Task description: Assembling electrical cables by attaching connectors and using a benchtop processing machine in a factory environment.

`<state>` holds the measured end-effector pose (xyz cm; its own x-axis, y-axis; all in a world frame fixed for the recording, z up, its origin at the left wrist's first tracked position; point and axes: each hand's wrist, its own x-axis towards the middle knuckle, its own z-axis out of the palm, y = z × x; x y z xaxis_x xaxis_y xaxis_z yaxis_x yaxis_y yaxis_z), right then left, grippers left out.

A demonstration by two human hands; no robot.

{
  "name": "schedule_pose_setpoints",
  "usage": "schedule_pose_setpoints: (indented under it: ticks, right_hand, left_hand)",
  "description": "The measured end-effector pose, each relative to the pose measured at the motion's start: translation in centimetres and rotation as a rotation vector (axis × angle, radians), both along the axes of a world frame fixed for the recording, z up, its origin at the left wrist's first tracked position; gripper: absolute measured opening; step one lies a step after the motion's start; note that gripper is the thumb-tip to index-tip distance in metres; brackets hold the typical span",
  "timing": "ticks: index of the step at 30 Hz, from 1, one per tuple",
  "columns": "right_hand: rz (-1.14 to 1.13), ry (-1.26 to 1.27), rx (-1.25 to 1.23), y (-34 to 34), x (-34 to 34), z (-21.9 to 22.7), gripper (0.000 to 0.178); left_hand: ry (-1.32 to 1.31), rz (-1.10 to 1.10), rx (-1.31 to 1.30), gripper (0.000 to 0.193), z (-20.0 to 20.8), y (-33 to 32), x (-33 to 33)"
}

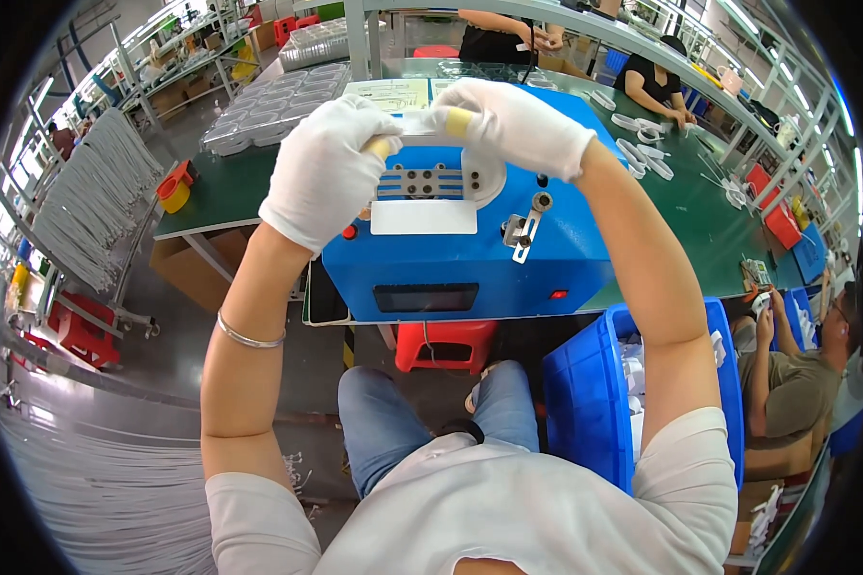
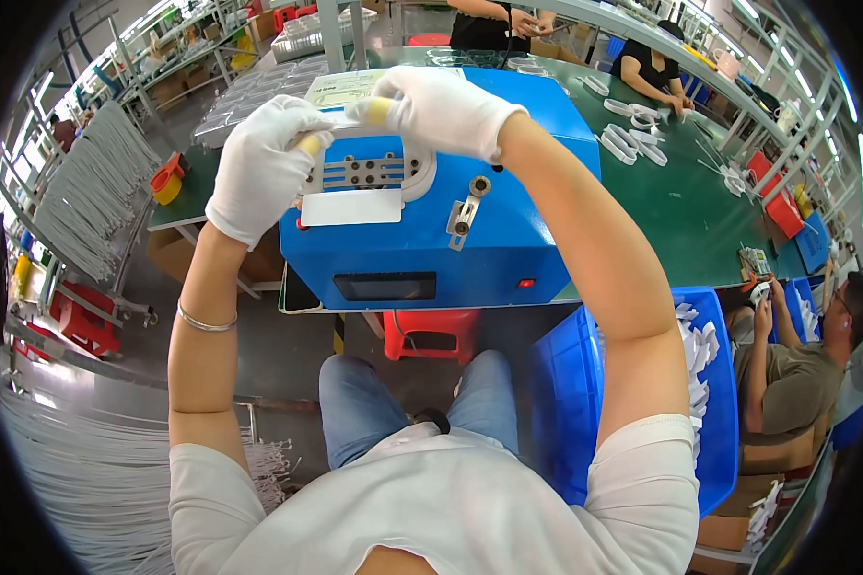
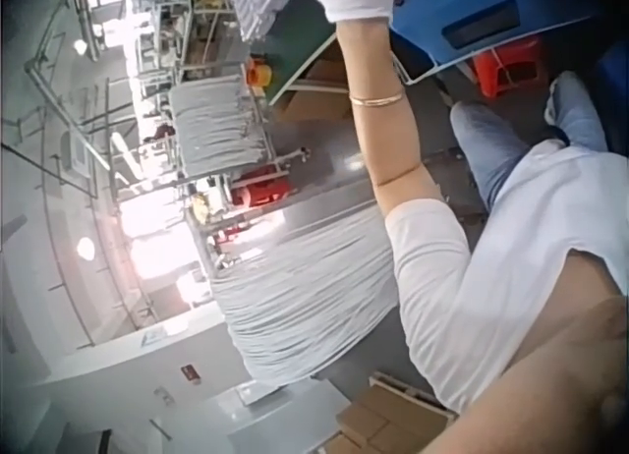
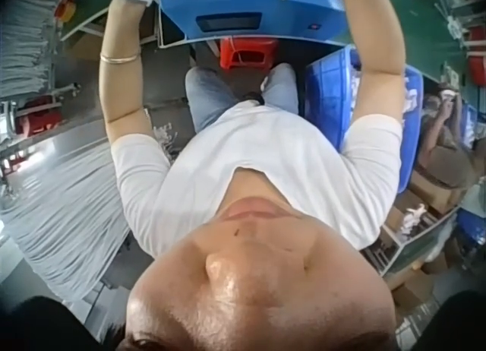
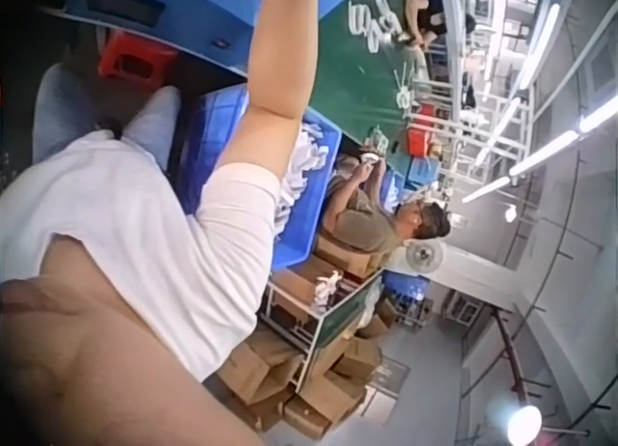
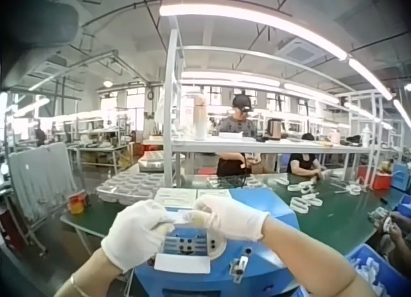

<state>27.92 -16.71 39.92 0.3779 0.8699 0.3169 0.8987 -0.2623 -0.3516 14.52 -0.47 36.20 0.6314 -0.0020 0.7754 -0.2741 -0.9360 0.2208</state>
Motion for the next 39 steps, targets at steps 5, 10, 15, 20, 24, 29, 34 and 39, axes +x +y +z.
schedule_pose_setpoints:
  ticks: [5, 10, 15, 20, 24, 29, 34, 39]
  right_hand:
    - [0.006, 0.484, 0.293, 0.4, -0.8, -0.7, 0.032]
    - [0.158, 0.359, 0.309, 0.5, -0.9, -1.7, 0.021]
    - [0.221, 0.023, 0.356, 0.3, -1.2, -1.9, 0.018]
    - [0.242, -0.168, 0.367, 0.7, -0.5, -1.6, 0.019]
    - [0.224, -0.417, 0.371, 0.7, -1.5, -1.5, 0.013]
    - [0.141, -0.826, 0.349, 0.9, -3.1, -1.9, 0.005]
    - [0.161, -0.738, 0.305, 0.6, -2.3, -1.4, 0.008]
    - [0.192, 0.380, 0.112, 2.0, -0.9, -0.4, 0.007]
  left_hand:
    - [-0.081, 0.021, 0.059, 0.010, -0.6, 0.3, 0.2]
    - [-0.208, 0.201, 0.223, 0.025, -0.4, 0.1, 0.3]
    - [0.126, 0.086, -0.021, 0.025, 0.5, -0.2, 0.2]
    - [0.097, 0.065, -0.015, 0.022, -0.7, 0.3, 0.7]
    - [0.070, 0.081, -0.058, 0.024, -0.8, 0.2, 0.8]
    - [0.060, 0.075, -0.079, 0.020, -1.0, 0.4, 0.8]
    - [0.004, 0.017, -0.040, 0.018, -0.9, 0.3, 0.7]
    - [0.019, 0.068, -0.032, 0.016, -0.9, 0.4, 0.5]
